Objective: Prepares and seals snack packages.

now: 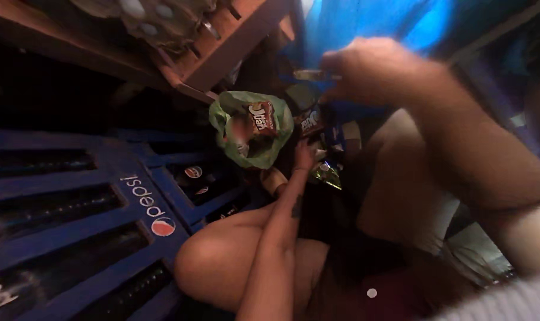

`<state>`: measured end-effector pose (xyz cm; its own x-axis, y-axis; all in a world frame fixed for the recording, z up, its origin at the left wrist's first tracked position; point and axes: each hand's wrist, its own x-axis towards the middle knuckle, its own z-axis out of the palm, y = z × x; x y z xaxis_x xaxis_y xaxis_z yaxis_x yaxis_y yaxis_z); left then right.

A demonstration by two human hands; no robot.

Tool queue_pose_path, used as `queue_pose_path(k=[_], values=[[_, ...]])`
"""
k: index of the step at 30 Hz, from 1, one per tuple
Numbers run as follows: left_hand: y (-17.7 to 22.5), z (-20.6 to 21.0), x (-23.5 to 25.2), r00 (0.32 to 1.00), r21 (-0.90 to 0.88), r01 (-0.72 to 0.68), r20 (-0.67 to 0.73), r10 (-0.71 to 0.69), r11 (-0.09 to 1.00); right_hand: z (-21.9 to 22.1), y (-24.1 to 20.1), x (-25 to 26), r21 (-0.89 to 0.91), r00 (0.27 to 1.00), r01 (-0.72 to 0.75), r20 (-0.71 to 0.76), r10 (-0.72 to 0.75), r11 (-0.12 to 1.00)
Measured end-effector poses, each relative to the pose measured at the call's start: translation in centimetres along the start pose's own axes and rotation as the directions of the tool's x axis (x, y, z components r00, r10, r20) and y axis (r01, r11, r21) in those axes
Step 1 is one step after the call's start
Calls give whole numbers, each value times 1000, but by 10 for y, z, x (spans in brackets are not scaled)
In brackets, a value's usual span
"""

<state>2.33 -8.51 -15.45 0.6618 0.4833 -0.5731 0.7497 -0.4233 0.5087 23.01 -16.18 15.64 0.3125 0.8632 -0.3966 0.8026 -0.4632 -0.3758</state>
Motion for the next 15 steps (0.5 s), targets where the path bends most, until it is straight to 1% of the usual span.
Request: queue_pose_path(k=[2, 3, 5, 6, 7, 8, 9, 10, 11, 12, 13, 15], values=[[-1, -6, 19, 985, -103, 167, -31, -171, 981, -1, 2, 3, -34, 998, -23, 56, 25, 999], [-1, -7, 29, 969, -125, 241, -25, -246, 962, -1, 2, 5, -47, 996, -33, 86, 37, 998], [-1, -7, 50, 938, -101, 346, 34, -345, 933, -1, 5, 9, -66, 991, -25, 129, 33, 997], [-2, -3, 56, 931, -86, 366, 27, -365, 927, 0, 6, 11, -72, 988, -15, 154, 26, 997], [-2, 4, 58, 932, -77, 355, -56, -359, 932, 0, 6, 13, -80, 984, -5, 174, 19, 997], [5, 10, 52, 926, -87, 311, -195, -323, 946, 1, 6, 16, -89, 982, 7, 190, 10, 996], [27, -2, 39, 916, -86, 295, -259, -307, 952, 2, 5, 18, -94, 979, 19, 202, 0, 995], [71, -63, 27, 876, -43, 462, 180, -448, 886, 3, 3, 20, -91, 979, 34, 205, -15, 995], [97, -92, 17, 840, -129, 519, 260, -477, 845, 4, 0, 22, -85, 978, 51, 205, -33, 995], [112, -104, 8, 845, -235, 529, 234, -480, 816, 5, -3, 24, -72, 981, 75, 183, -61, 995], [120, -109, 2, 853, -293, 520, 211, -477, 802, 8, -7, 24, -49, 984, 108, 145, -100, 993], [128, -111, -8, 851, -299, 525, 188, -490, 797, 16, -16, 22, 56, 978, 209, 11, -210, 976]])
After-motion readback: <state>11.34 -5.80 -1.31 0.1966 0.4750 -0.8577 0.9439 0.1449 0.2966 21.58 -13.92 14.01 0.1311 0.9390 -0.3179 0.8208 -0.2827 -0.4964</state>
